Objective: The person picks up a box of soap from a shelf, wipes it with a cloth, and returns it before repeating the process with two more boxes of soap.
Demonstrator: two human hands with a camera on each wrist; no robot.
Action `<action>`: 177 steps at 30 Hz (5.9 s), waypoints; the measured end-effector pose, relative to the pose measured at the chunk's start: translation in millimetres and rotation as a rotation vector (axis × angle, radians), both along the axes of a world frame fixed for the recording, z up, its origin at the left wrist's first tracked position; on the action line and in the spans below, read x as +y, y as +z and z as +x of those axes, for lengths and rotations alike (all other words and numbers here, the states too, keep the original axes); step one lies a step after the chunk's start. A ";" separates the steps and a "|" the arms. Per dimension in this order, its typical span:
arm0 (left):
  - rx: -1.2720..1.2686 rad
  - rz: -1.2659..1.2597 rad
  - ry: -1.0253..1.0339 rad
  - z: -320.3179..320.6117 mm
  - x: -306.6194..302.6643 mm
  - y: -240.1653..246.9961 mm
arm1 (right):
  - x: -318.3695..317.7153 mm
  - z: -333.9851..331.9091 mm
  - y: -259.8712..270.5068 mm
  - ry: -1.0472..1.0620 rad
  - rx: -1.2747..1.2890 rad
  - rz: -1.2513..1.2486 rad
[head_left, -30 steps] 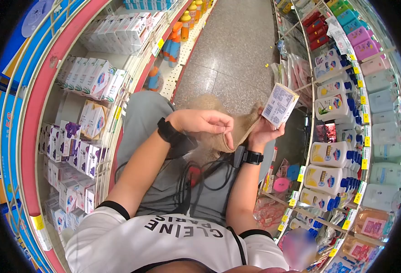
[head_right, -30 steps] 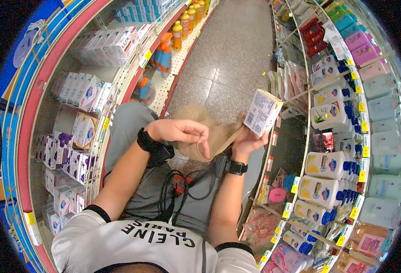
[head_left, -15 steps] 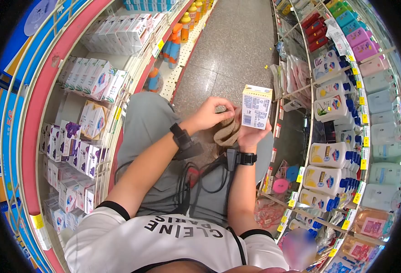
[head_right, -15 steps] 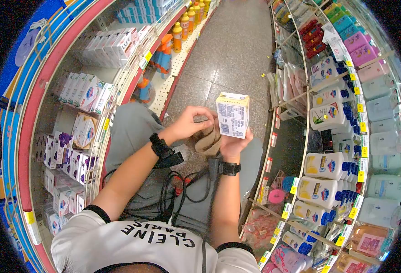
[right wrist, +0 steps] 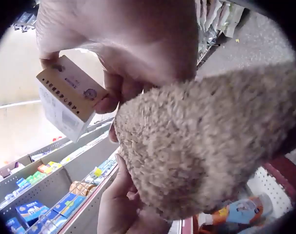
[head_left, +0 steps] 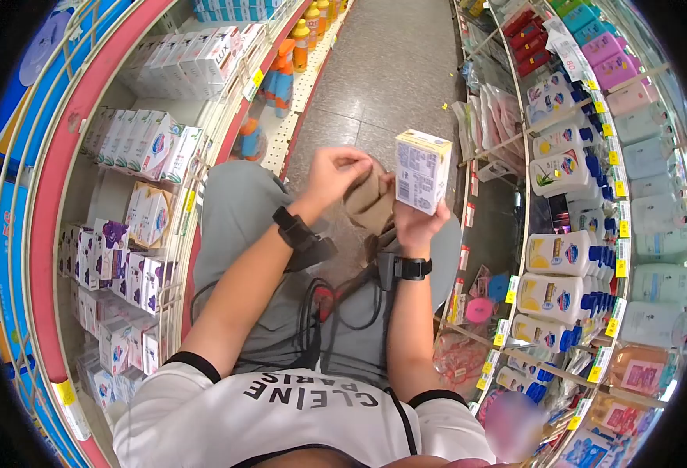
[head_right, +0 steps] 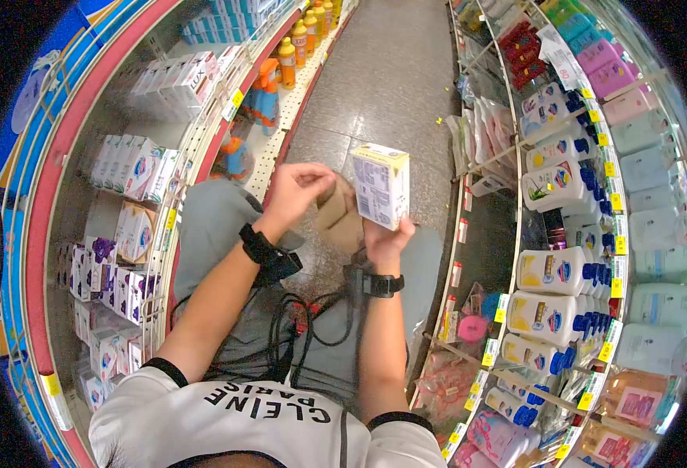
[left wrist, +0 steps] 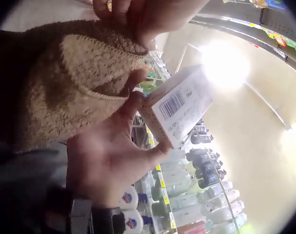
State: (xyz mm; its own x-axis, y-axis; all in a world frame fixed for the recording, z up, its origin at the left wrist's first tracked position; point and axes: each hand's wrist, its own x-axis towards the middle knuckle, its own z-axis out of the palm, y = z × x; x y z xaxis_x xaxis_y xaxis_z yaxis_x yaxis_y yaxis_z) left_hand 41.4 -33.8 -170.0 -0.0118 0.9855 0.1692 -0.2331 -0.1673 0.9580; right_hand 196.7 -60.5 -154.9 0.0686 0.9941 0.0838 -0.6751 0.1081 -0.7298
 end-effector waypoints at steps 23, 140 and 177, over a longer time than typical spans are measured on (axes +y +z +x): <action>-0.137 -0.018 0.144 -18.2 1.0 17.0 | 3.1 -6.9 -36.5 -0.035 -0.584 0.048; -0.476 -0.001 -0.264 -29.7 1.8 47.6 | 15.2 -34.9 -94.1 -0.071 -0.909 -0.350; 0.363 -0.032 -0.036 -17.1 -1.1 19.8 | -2.5 -41.6 -43.2 -0.452 -0.882 -0.007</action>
State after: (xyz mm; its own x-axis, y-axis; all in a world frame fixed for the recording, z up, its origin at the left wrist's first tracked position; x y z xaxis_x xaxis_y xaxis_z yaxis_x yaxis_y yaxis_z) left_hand 24.3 -34.9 -150.3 0.0776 0.9891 0.1251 0.1177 -0.1337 0.9840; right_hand 155.1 -63.0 -198.2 0.3573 0.8906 0.2813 0.2141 0.2150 -0.9528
